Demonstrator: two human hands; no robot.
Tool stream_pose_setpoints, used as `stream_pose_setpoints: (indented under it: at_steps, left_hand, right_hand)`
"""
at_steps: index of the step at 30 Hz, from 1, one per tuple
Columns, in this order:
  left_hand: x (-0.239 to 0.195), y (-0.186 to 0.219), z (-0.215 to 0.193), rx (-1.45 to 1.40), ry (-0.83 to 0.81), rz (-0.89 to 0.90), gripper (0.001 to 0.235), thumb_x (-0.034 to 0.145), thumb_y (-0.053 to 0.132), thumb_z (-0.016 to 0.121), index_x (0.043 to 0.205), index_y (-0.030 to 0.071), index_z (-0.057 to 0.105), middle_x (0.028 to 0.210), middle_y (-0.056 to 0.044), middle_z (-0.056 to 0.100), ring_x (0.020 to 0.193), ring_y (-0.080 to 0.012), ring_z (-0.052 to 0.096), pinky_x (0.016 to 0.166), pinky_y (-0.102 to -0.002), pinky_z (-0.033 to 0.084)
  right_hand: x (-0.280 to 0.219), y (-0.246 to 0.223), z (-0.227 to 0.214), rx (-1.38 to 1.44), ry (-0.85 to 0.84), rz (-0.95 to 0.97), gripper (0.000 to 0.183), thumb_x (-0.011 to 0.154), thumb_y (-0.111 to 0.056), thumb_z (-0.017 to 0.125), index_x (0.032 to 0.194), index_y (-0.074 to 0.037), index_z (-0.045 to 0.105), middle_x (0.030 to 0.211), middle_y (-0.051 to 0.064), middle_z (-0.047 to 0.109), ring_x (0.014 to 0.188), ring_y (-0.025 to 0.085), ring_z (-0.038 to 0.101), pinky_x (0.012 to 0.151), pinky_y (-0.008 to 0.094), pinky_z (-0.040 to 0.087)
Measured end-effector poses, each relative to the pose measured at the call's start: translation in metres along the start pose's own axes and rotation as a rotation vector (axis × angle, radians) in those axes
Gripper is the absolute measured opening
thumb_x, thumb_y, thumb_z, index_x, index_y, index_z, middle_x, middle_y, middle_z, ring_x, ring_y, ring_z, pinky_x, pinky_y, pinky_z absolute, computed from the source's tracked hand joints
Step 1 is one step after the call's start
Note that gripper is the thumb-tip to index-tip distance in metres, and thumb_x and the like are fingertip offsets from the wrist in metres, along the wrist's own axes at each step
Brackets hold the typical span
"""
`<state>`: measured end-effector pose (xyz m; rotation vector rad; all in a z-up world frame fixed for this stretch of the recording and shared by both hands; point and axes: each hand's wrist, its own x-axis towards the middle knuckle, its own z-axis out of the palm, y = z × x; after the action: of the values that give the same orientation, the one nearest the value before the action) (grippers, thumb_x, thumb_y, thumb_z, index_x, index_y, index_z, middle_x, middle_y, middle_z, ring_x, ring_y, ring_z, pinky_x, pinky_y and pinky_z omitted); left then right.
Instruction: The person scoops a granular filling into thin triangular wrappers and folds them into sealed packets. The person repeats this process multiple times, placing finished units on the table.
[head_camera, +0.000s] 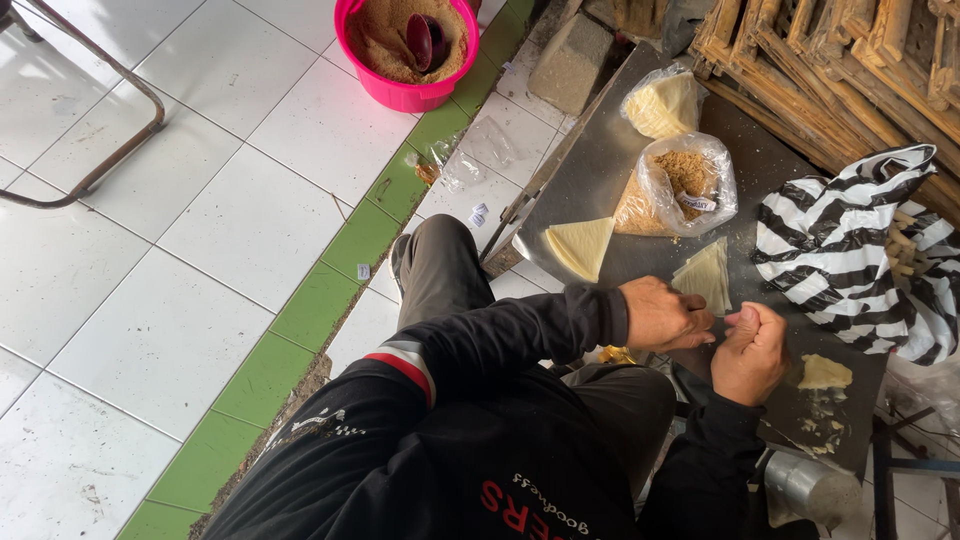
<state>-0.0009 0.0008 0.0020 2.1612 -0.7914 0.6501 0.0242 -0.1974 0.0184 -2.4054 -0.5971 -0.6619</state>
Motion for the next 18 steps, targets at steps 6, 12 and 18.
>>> stream_pose_setpoints:
  at_steps: [6, 12, 18]
  left_hand:
    - [0.0008, -0.0028, 0.0047, 0.028, -0.016, 0.011, 0.044, 0.100, 0.045, 0.055, 0.106, 0.005, 0.072, 0.090, -0.010, 0.074, 0.064, -0.0260, 0.073, 0.055, -0.037, 0.059]
    - [0.0000, -0.0047, 0.0089, 0.054, -0.021, 0.010, 0.046, 0.100, 0.046, 0.054, 0.109, 0.004, 0.071, 0.099, -0.013, 0.076, 0.067, -0.0270, 0.075, 0.057, -0.038, 0.060]
    - [-0.0006, -0.0025, 0.0057, 0.025, -0.018, -0.004, 0.044, 0.100, 0.046, 0.054, 0.106, 0.006, 0.072, 0.091, -0.010, 0.074, 0.066, -0.0273, 0.074, 0.057, -0.039, 0.060]
  right_hand:
    - [0.0037, -0.0051, -0.0024, -0.093, 0.028, -0.151, 0.016, 0.111, -0.017, 0.078, 0.107, -0.003, 0.072, 0.101, 0.010, 0.074, 0.082, 0.023, 0.071, 0.070, 0.034, 0.054]
    - [0.0013, -0.0046, -0.0015, -0.067, 0.019, -0.057, 0.027, 0.102, -0.023, 0.086, 0.095, -0.004, 0.068, 0.083, 0.010, 0.070, 0.071, 0.023, 0.068, 0.065, 0.035, 0.052]
    - [0.0020, -0.0032, -0.0008, 0.015, 0.013, -0.034, 0.011, 0.118, -0.011, 0.064, 0.114, -0.002, 0.067, 0.099, 0.007, 0.073, 0.081, 0.022, 0.071, 0.072, 0.036, 0.054]
